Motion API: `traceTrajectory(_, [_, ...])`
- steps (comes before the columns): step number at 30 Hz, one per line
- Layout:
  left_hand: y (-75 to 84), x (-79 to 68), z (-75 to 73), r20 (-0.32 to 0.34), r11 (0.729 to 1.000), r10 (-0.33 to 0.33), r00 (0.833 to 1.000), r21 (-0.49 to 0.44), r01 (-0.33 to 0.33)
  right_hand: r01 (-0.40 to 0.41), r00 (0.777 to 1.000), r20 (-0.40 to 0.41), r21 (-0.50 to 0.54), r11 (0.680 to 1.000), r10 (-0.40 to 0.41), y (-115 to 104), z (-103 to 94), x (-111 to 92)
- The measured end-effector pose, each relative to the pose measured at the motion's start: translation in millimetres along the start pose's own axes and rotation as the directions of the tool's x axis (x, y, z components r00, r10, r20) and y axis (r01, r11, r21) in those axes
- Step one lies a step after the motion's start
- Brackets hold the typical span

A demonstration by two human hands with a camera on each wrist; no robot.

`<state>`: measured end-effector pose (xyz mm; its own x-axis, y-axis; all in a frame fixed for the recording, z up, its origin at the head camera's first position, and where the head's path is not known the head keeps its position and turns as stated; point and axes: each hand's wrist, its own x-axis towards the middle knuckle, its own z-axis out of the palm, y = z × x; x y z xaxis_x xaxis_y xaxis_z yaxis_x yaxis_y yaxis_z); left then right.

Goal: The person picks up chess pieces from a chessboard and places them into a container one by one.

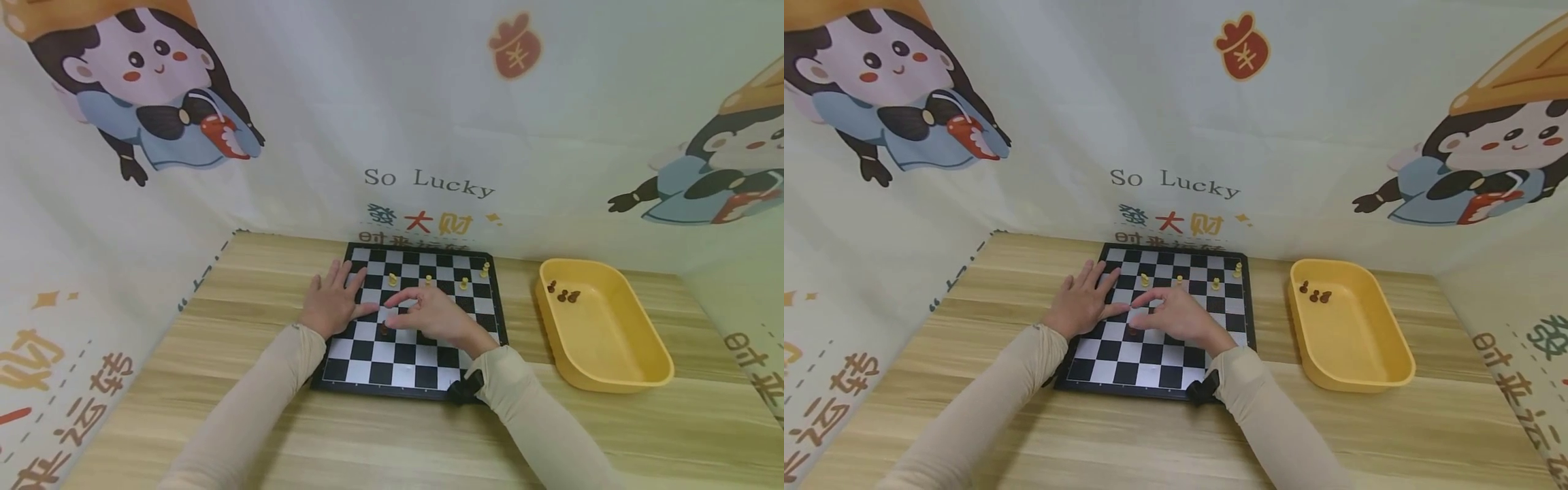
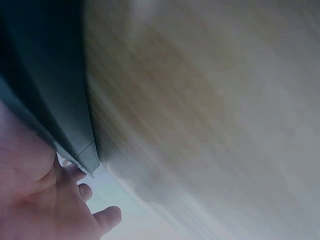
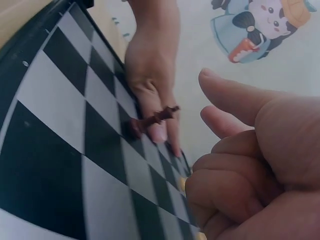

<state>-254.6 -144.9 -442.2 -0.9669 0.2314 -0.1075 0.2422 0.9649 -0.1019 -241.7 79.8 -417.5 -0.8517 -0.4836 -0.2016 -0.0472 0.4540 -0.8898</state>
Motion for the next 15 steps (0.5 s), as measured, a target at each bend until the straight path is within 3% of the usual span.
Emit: traceTrajectory(15, [-0.3,1.1,0.3,0.001,1.0,-0.003,1.0,-0.022,0.003,-0.051,0.998,0.031,0.124,0.991,0.048,10,16.7,4])
